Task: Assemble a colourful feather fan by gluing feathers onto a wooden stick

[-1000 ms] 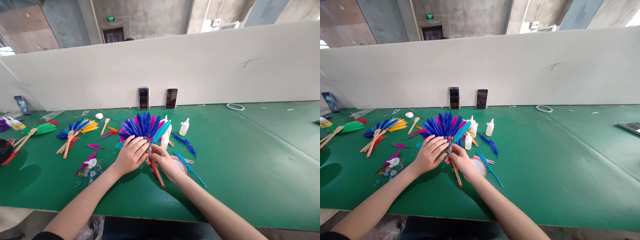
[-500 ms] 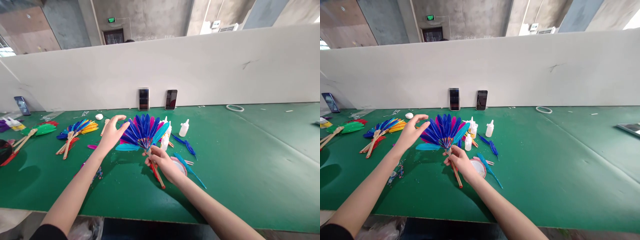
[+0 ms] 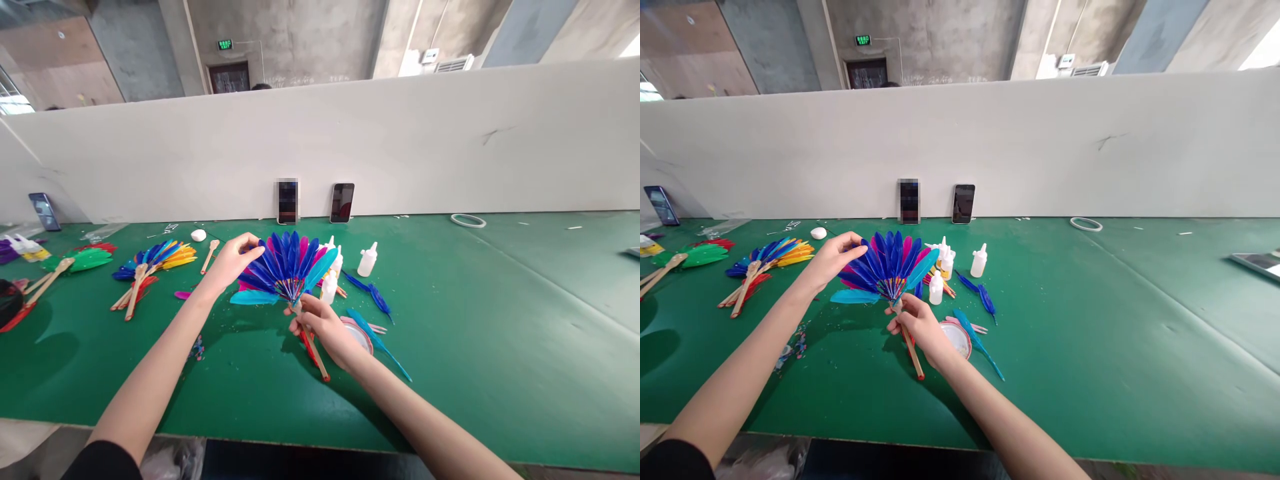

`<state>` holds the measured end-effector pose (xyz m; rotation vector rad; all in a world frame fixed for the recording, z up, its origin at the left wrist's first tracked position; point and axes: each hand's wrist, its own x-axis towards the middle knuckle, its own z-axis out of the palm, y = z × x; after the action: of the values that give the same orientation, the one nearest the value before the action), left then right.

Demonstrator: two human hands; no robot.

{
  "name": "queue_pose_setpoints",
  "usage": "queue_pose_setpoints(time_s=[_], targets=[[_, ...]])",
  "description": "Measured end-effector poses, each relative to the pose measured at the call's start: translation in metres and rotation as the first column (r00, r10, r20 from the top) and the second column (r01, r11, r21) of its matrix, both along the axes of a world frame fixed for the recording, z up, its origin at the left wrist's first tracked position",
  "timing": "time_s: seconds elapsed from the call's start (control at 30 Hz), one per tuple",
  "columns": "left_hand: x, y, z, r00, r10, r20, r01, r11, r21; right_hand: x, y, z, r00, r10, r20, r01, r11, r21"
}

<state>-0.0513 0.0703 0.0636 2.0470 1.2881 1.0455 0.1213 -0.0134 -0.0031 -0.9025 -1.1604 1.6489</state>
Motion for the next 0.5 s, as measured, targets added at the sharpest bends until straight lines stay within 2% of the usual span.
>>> queue_pose_setpoints(time_s=[0.33, 0.5], targets=[[0.002, 0.000, -0.008, 0.997, 0.081, -0.001, -0.081, 0.997, -0.003, 0.001, -0.001, 0.001, 1.000, 0.013, 0.016, -0.013, 1.000, -0.017], [0.004, -0.001, -0.011, 0.992, 0.125, -0.019, -0.122, 0.987, 0.104, 0.001, 0.000, 0.000, 1.000, 0.007, 0.005, -0.007, 1.000, -0.019]])
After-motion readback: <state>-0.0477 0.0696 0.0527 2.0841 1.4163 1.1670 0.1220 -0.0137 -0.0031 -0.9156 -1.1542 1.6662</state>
